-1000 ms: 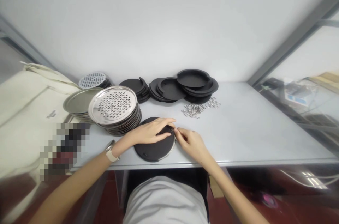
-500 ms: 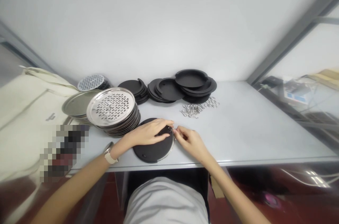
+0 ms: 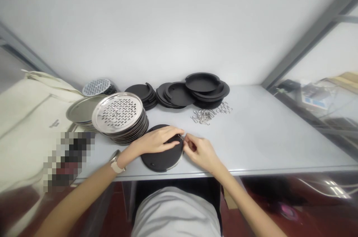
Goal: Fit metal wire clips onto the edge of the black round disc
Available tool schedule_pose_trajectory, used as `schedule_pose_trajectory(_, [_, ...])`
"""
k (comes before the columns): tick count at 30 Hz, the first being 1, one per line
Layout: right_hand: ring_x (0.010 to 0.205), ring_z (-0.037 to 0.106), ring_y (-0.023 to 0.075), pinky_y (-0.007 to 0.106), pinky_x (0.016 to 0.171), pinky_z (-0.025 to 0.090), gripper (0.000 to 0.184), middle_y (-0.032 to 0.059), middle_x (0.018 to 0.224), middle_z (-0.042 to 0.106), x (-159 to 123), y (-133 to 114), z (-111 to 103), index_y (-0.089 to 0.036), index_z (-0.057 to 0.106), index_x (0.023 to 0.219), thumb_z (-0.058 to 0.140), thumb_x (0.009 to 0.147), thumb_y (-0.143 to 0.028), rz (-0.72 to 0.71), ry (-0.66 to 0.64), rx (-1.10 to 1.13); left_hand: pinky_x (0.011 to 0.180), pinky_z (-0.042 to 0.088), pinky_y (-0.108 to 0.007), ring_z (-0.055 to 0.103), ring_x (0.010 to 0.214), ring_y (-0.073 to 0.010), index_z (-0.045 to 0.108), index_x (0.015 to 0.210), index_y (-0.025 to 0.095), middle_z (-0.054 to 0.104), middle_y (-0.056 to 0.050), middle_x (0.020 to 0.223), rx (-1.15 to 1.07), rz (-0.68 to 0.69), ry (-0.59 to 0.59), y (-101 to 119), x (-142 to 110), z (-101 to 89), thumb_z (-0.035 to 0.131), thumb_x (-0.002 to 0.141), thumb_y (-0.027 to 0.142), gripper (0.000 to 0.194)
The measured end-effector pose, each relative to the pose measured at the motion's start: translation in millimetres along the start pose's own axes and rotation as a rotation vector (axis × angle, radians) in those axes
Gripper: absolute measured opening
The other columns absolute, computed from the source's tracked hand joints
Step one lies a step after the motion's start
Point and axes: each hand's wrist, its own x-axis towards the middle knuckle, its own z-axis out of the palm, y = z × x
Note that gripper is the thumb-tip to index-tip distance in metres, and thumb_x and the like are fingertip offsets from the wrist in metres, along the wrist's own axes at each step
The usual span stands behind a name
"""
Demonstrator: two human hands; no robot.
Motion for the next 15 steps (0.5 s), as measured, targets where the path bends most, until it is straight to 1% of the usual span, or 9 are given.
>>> schedule_pose_trajectory(4, [0.048,0.04,0.0102,0.022,0.052,0.032,0.017,-0.0061,0.054,0.044,0.1,-0.5,0.6,-0.021,0.043,0.069,0.042,0.086,-0.025,-0.002,-0.011,-0.046,0.1,0.045,-0.037,0.054,0.116,-0.023,0.043,0.131,0.019,0.057,-0.012,0.123,0.022,0.011,-0.004,-1.1,0.0,0.7,0.048,0.094,0.022,0.038])
schedule_pose_trajectory(8, [0.048,0.041,0.0109,0.022,0.052,0.031,0.017,-0.0059,0.055,0.045,0.3,-1.0,1.4,-0.022,0.043,0.071,0.041,0.087,-0.024,0.005,-0.018,-0.073,0.101,0.043,-0.038,0.054,0.115,-0.0237,0.043,0.13,0.017,0.058,-0.012,0.121,0.079,0.036,0.002,-2.2,0.0,1.4,0.049,0.094,0.022,0.037])
schedule_pose_trajectory(12, [0.048,0.043,0.012,0.022,0.053,0.03,0.021,-0.0049,0.056,0.048,-0.2,-0.6,1.7,-0.022,0.044,0.072,0.038,0.091,-0.026,0.007,-0.036,-0.093,0.103,0.041,-0.037,0.053,0.115,-0.0234,0.043,0.129,0.015,0.058,-0.013,0.12,0.109,0.052,0.002,-2.3,-0.1,1.3,0.049,0.093,0.021,0.037])
schedule_pose_trajectory(15, [0.048,0.043,0.0124,0.023,0.053,0.03,0.028,-0.0047,0.055,0.046,-0.4,-0.7,0.7,-0.022,0.044,0.07,0.034,0.095,-0.031,0.006,-0.044,-0.085,0.102,0.041,-0.036,0.053,0.115,-0.0231,0.044,0.129,0.015,0.058,-0.013,0.121,0.102,0.048,-0.005,-2.3,0.2,1.1,0.049,0.094,0.021,0.037])
